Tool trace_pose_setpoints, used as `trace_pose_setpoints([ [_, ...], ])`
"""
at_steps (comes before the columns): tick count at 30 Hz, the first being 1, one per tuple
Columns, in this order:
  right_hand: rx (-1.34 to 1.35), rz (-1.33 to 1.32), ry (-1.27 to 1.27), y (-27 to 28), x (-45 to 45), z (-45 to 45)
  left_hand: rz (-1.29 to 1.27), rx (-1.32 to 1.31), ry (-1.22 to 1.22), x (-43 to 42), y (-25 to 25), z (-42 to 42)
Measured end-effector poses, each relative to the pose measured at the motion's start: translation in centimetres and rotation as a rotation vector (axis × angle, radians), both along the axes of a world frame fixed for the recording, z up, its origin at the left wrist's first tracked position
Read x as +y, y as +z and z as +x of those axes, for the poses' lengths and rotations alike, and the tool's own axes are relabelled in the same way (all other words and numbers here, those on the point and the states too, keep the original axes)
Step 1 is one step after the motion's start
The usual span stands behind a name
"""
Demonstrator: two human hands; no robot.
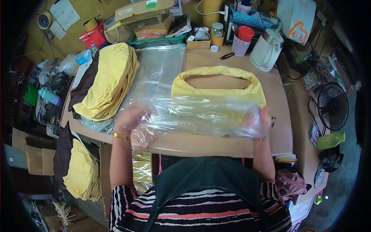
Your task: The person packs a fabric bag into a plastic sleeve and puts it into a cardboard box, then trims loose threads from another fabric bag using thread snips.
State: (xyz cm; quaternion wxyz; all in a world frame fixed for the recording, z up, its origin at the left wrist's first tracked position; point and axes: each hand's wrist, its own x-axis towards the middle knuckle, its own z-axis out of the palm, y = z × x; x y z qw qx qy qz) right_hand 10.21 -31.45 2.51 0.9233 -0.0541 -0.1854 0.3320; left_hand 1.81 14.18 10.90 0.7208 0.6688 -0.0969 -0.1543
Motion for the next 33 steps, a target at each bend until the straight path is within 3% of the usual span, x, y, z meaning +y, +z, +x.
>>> trace_pose_setpoints([
  [1,-0.369,-0.378,0.046,0.2,0.0,-0.1,-0.302,0.013,0.238,-0.4,0.2,0.1],
  [3,-0.739,-0.754,0.093,0.9,0.5,-0.6,-0.382,-0.064,0.268,-1.8,1.5,-0.1],
  [4,-0.88,-0.806,0.044,2.4,2.0,-1.3,-0.462,-0.145,0.295,-2.4,2.0,-0.1],
  [5,-0.952,-0.831,0.018,2.4,1.9,-1.2,-0.628,-0.031,0.288,-2.7,1.9,-0.4],
  [6,-1.023,-0.855,-0.009,2.3,1.9,-1.2,-0.628,-0.032,0.287,-2.8,2.1,-0.7],
  [8,-0.583,-0.556,-0.033,0.7,-0.2,-0.8,-0.887,0.035,-0.031,-3.1,2.6,-1.4],
  [9,-0.366,-0.408,-0.078,0.7,-0.8,-1.2,-0.737,0.195,0.144,-2.3,2.3,-2.3],
  [10,-0.313,-0.425,-0.198,1.2,-1.6,-1.1,-0.738,0.194,0.144,-1.8,1.8,-2.5],
  [12,-0.359,-0.591,-0.393,0.7,-5.7,0.7,0.197,-0.184,-0.319,-1.2,0.8,-2.4],
  [13,-0.458,-0.742,-0.47,0.1,-8.1,2.2,0.298,-0.245,-0.562,-2.2,1.0,-1.8],
  [14,-0.46,-0.739,-0.474,0.5,-8.7,3.5,0.301,-0.248,-0.564,-2.3,1.3,-1.8],
  [15,-0.6,-0.69,-0.425,1.5,-9.2,4.9,0.457,-0.457,-0.354,-2.5,1.5,-2.2],
  [16,-0.737,-0.639,-0.374,2.9,-9.0,5.7,0.589,-0.39,-0.165,-2.4,2.6,-3.0],
  [17,-0.662,-0.494,-0.374,3.6,-8.0,6.1,0.701,-0.297,0.015,-2.4,3.8,-3.7],
  [19,-0.584,-0.483,-0.489,7.9,-2.3,4.4,0.642,-0.215,0.463,0.4,4.3,-4.6],
  [20,-0.575,-0.616,-0.608,10.0,0.3,3.4,0.466,-0.44,0.845,0.3,3.6,-4.0],
  [21,-0.67,-0.896,-0.698,9.7,1.0,3.8,-0.201,-0.762,0.727,3.8,1.4,-3.3],
  [22,-0.755,-1.185,-0.779,8.6,1.6,4.2,-0.857,-0.794,0.829,6.0,-1.4,-2.6],
  [24,-0.796,-1.605,-0.911,4.8,5.9,2.8,-0.986,-0.697,0.857,-4.2,0.1,-2.0],
  [26,-1.091,-1.631,-0.882,-0.1,10.0,1.6,-0.624,-0.498,0.761,-13.6,-3.2,-1.1],
  [28,-1.506,-1.9,-0.755,-1.5,13.2,-0.9,0.209,-0.474,0.736,-18.5,-8.0,0.4],
  [29,-1.493,-1.918,-0.758,-1.0,12.3,-0.9,0.202,-0.472,0.719,-18.8,-8.5,0.7],
  [31,-1.89,-2.127,-0.399,0.7,10.1,-0.2,1.062,-0.415,0.261,-18.3,-9.0,1.8],
  [33,-1.683,-2.264,-0.592,0.0,4.5,0.8,1.109,-0.507,0.344,-16.7,-13.2,2.7],
])
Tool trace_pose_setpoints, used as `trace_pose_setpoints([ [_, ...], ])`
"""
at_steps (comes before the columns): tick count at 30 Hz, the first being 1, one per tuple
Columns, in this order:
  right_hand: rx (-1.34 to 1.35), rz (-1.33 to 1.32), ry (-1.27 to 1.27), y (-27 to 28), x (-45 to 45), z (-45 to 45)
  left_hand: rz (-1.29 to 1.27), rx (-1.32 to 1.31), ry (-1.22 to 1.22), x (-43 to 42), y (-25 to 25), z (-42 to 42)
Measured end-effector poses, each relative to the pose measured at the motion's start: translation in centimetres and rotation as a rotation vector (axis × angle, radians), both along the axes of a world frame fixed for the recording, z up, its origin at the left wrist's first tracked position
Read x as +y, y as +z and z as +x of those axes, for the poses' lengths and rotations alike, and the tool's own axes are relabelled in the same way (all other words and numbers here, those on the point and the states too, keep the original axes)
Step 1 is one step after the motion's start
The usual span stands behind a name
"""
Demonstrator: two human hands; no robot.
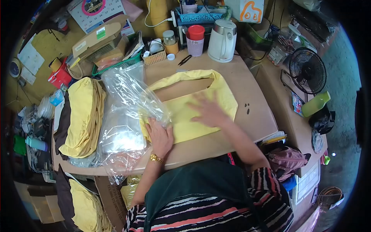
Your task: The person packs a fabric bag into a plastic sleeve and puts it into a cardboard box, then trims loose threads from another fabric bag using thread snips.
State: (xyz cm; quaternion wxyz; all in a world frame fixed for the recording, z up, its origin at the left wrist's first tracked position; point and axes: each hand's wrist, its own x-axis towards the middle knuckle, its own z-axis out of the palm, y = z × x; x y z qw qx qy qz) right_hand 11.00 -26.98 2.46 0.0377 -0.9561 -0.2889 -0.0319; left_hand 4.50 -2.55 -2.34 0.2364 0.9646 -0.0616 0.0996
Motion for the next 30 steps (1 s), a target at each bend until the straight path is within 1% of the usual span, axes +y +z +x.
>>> trace_pose_setpoints([
  [1,-0.017,-0.033,-0.093,-0.9,-3.2,0.3,0.046,-0.113,0.046,0.4,-1.3,0.3],
  [2,-0.033,-0.067,-0.182,-1.5,-5.3,0.6,-0.067,-0.138,0.03,0.4,-0.8,0.6],
  [3,-0.032,-0.072,-0.179,-1.9,-5.6,0.1,-0.071,-0.136,0.034,0.0,0.2,0.8],
  [5,-0.01,-0.03,-0.442,-2.9,-5.5,-2.4,-0.013,-0.095,0.064,-1.7,2.5,0.8],
  [6,-0.016,-0.033,-0.435,-3.2,-4.6,-3.6,-0.016,-0.099,0.071,-3.2,3.6,0.4],
  [8,-0.024,0.08,-0.52,-3.5,-2.5,-6.4,0.167,-0.025,-0.075,-6.2,5.1,-0.6],
  [9,-0.027,0.073,-0.509,-2.6,-2.7,-7.7,0.16,-0.027,-0.063,-6.0,4.4,-0.4],
  [11,0.326,0.339,-0.287,1.1,-4.1,-9.9,0.055,0.018,-0.133,-5.1,2.0,0.6],
  [12,0.321,0.339,-0.283,2.4,-5.1,-10.3,-0.05,-0.11,-0.15,-4.3,1.3,0.9],
  [13,0.269,0.272,-0.192,3.3,-6.5,-11.1,-0.05,-0.104,-0.149,-3.8,1.8,0.8],
  [14,0.216,0.205,-0.096,3.6,-7.8,-11.4,0.085,-0.123,-0.087,-3.2,2.5,0.6],
  [15,0.222,0.206,-0.088,2.8,-8.9,-11.2,0.22,-0.141,-0.023,-2.9,3.0,0.5],
  [17,-0.031,0.124,0.003,0.2,-10.6,-10.3,0.212,-0.08,0.008,-2.7,2.2,0.9],
  [19,-0.076,0.112,0.047,-0.1,-10.3,-8.8,0.203,-0.031,0.05,-2.5,1.4,1.4],
  [21,-0.149,0.048,0.1,0.0,-9.5,-7.7,0.132,-0.105,-0.013,-2.3,1.4,1.7],
  [22,-0.15,0.048,0.116,-0.4,-9.4,-7.4,0.131,-0.106,0.003,-2.3,1.7,1.8],
  [24,-0.305,0.227,0.174,-1.0,-8.8,-6.7,0.163,-0.036,-0.024,-2.3,2.3,1.8],
  [25,-0.305,0.229,0.186,-0.5,-8.5,-6.6,0.162,-0.037,-0.012,-2.3,2.3,1.6],
  [26,-0.347,0.324,0.212,0.3,-8.3,-6.4,0.164,-0.027,-0.037,-2.3,2.2,1.6],
  [27,-0.388,0.423,0.238,1.8,-7.7,-6.2,0.168,-0.016,-0.061,-2.2,2.2,1.6],
  [28,-0.388,0.427,0.249,4.1,-6.7,-5.8,0.17,-0.017,-0.049,-2.6,1.4,1.5],
  [30,-0.368,0.209,0.219,9.8,-3.9,-4.7,0.091,-0.09,-0.226,-3.8,-0.8,0.9],
])
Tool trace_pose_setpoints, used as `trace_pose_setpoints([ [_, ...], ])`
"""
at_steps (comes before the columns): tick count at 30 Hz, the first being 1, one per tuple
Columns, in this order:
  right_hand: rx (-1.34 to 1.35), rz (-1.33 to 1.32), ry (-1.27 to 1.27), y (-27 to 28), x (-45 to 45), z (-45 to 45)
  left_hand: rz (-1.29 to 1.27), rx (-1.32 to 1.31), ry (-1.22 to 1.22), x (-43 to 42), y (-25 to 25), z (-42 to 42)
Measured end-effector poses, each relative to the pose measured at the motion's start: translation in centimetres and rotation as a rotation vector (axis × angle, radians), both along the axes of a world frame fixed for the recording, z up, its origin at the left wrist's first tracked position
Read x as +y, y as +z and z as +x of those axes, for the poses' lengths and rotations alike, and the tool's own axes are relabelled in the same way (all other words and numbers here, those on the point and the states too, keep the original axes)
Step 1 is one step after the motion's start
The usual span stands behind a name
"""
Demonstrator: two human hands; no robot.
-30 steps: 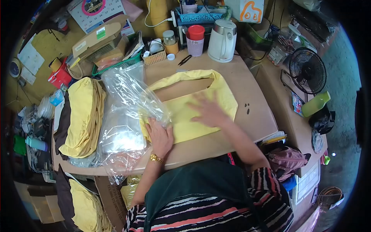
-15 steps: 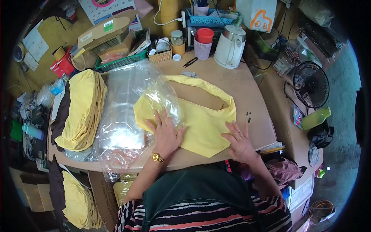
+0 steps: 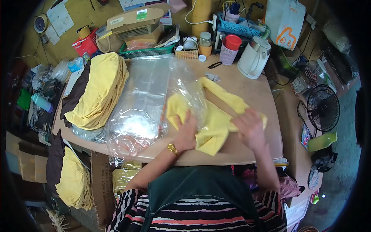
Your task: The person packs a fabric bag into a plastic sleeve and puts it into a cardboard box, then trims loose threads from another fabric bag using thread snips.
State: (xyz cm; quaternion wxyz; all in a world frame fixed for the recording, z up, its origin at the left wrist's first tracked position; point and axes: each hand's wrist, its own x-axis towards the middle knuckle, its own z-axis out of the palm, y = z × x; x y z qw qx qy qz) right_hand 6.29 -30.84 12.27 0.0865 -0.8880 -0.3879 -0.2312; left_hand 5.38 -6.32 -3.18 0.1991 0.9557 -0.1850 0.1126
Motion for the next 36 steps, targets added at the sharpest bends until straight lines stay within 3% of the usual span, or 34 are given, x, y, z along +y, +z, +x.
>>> trace_pose_setpoints([
  [1,0.001,-0.095,0.006,2.7,1.5,0.6,0.004,0.003,0.001,-0.6,-0.1,-0.8],
  [3,0.159,-0.244,0.022,5.2,3.9,3.4,-0.51,0.202,-0.427,-1.4,0.8,-2.4],
  [4,0.315,-0.299,0.035,5.8,4.9,5.3,-0.511,0.202,-0.428,-0.8,2.3,-3.2],
  [6,0.723,-0.63,-0.014,6.8,9.0,10.3,-0.941,0.71,-0.224,2.4,6.1,-4.5],
  [7,0.718,-0.626,-0.012,5.0,9.6,13.3,-0.766,0.395,-0.085,4.8,6.6,-5.1],
  [8,0.938,-0.631,0.091,1.5,10.1,16.5,-0.578,0.09,0.052,7.8,7.0,-6.0],
  [9,1.155,-0.633,0.2,-1.4,10.5,18.4,-0.507,0.105,0.099,10.7,8.7,-7.3],
  [10,1.152,-0.635,0.205,-3.1,10.8,18.9,-0.439,0.116,0.147,13.1,11.1,-8.7],
  [12,0.766,-0.57,0.287,-5.9,11.3,18.1,-0.376,0.236,0.196,16.1,15.1,-11.9],
  [13,0.764,-0.574,0.298,-6.1,11.8,17.6,-0.385,0.319,0.273,17.0,17.0,-13.4],
  [14,0.669,-0.697,0.242,-6.0,12.6,16.8,-0.349,0.395,0.36,18.3,18.3,-14.7],
  [15,0.57,-0.814,0.185,-5.8,13.4,16.2,-0.168,0.367,0.434,19.5,18.8,-15.6],
  [18,0.591,-0.885,0.086,-4.6,16.3,15.6,-0.206,0.305,0.651,20.8,19.5,-15.6],
  [20,0.634,-0.911,0.017,-3.2,17.9,15.2,-0.243,0.083,0.811,21.6,18.6,-14.8],
  [22,0.415,-0.72,0.437,-1.4,19.3,14.7,-0.289,0.076,0.874,21.4,18.6,-14.1],
  [24,0.382,-0.703,0.515,-2.1,20.7,15.3,-0.341,0.078,1.0,21.7,18.1,-13.7],
  [25,0.356,-0.69,0.59,-2.8,21.5,15.6,-0.337,0.073,1.006,23.0,17.1,-14.0],
  [27,0.407,-0.778,0.609,-4.1,23.3,16.0,-0.493,0.377,1.005,25.8,16.2,-14.8],
  [28,0.46,-0.872,0.618,-4.6,24.1,16.4,-0.729,0.61,1.043,25.5,17.3,-15.1],
  [29,0.456,-0.872,0.626,-5.3,24.5,17.0,-0.731,0.605,1.051,25.9,16.5,-15.3],
  [31,0.541,-0.781,0.648,-5.8,24.7,17.7,-1.053,0.639,0.927,26.6,14.2,-15.7],
  [35,0.452,-0.821,0.526,-3.9,22.9,16.3,-1.163,0.662,0.769,26.9,10.2,-16.0],
  [36,0.428,-0.745,0.472,-4.1,21.6,16.0,-1.025,0.745,0.591,27.8,9.1,-16.0],
])
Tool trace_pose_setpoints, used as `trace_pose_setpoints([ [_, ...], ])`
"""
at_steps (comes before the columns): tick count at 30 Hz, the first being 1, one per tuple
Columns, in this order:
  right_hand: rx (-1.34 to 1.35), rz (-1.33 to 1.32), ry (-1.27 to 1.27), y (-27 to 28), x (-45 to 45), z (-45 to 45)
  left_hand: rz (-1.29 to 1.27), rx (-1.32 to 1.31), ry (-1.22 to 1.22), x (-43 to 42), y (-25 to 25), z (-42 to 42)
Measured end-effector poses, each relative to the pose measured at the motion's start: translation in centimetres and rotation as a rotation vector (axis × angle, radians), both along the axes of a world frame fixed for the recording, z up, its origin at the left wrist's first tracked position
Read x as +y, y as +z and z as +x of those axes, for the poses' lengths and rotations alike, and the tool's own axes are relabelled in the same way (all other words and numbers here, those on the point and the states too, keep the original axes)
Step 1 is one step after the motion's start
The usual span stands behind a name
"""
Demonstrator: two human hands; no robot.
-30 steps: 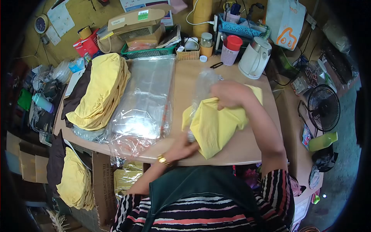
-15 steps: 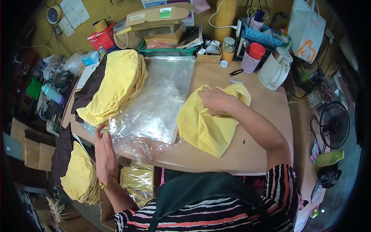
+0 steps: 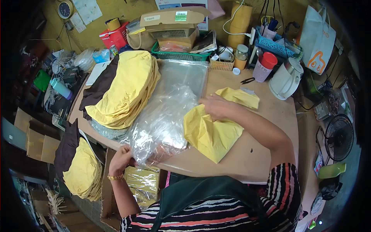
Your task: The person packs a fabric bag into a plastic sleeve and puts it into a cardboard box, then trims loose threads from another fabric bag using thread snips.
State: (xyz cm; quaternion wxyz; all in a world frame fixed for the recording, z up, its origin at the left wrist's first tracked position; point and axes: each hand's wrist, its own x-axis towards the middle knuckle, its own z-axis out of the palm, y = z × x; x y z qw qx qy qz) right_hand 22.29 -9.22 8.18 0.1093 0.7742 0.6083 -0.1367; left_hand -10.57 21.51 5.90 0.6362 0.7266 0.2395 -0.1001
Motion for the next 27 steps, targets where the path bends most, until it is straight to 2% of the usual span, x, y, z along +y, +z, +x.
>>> trace_pose_setpoints([
  [1,-0.027,0.068,-0.06,-0.1,-1.4,-0.4,-0.005,0.004,-0.001,-1.4,1.3,0.4],
  [3,-0.006,0.007,-0.125,0.9,-4.1,-1.3,0.156,-0.029,0.028,-4.3,4.0,1.8],
  [5,0.012,-0.048,-0.191,2.2,-7.0,-2.2,0.176,0.027,0.074,-4.5,3.7,2.8],
  [7,0.226,0.014,-0.185,3.1,-9.7,-3.1,0.161,0.031,-0.037,-4.9,4.5,3.7],
  [9,0.304,0.1,-0.239,2.5,-11.9,-4.4,0.102,0.001,-0.023,-7.0,4.0,4.1],
  [11,0.381,0.185,-0.288,1.8,-14.0,-5.1,0.529,-0.431,-0.092,-7.8,-0.5,4.2],
  [12,0.405,0.206,-0.297,1.2,-15.0,-5.1,0.203,-0.388,0.024,-8.9,-1.7,4.4],
  [14,0.433,0.229,-0.301,1.2,-17.1,-5.5,0.052,-0.467,0.011,-11.4,-1.1,4.6],
  [16,0.515,0.421,-0.491,3.1,-19.3,-6.4,-0.005,-0.477,-0.004,-12.2,0.7,5.4],
  [17,0.518,0.421,-0.486,3.8,-20.5,-7.1,0.514,-0.45,-0.213,-12.3,1.7,5.8],
  [18,0.517,0.634,-0.656,4.3,-21.6,-8.0,1.031,-0.394,-0.423,-12.4,2.6,6.1],
  [19,0.508,0.848,-0.826,4.9,-22.5,-8.8,1.032,-0.389,-0.42,-12.9,3.4,6.5],
  [20,0.511,0.847,-0.823,5.5,-23.0,-9.5,1.084,-0.214,-0.442,-13.8,4.0,7.1],
  [21,0.419,0.974,-0.911,6.0,-23.5,-10.1,1.131,-0.038,-0.463,-14.5,4.7,7.6],
  [22,0.323,1.101,-0.998,6.2,-23.8,-10.5,1.302,0.009,-0.459,-14.9,5.8,8.0],
  [23,0.325,1.105,-0.997,6.2,-23.8,-10.7,1.306,0.01,-0.458,-14.5,6.0,8.6],
  [25,0.266,1.432,-0.982,6.2,-23.6,-11.3,1.503,-0.321,-0.264,-13.8,6.1,9.5],
  [26,0.269,1.432,-0.985,6.6,-23.1,-11.7,1.503,-0.318,-0.267,-14.0,6.1,9.6],
  [27,0.178,1.511,-0.956,7.3,-22.1,-12.1,1.532,-0.471,-0.382,-14.5,6.5,9.8],
])
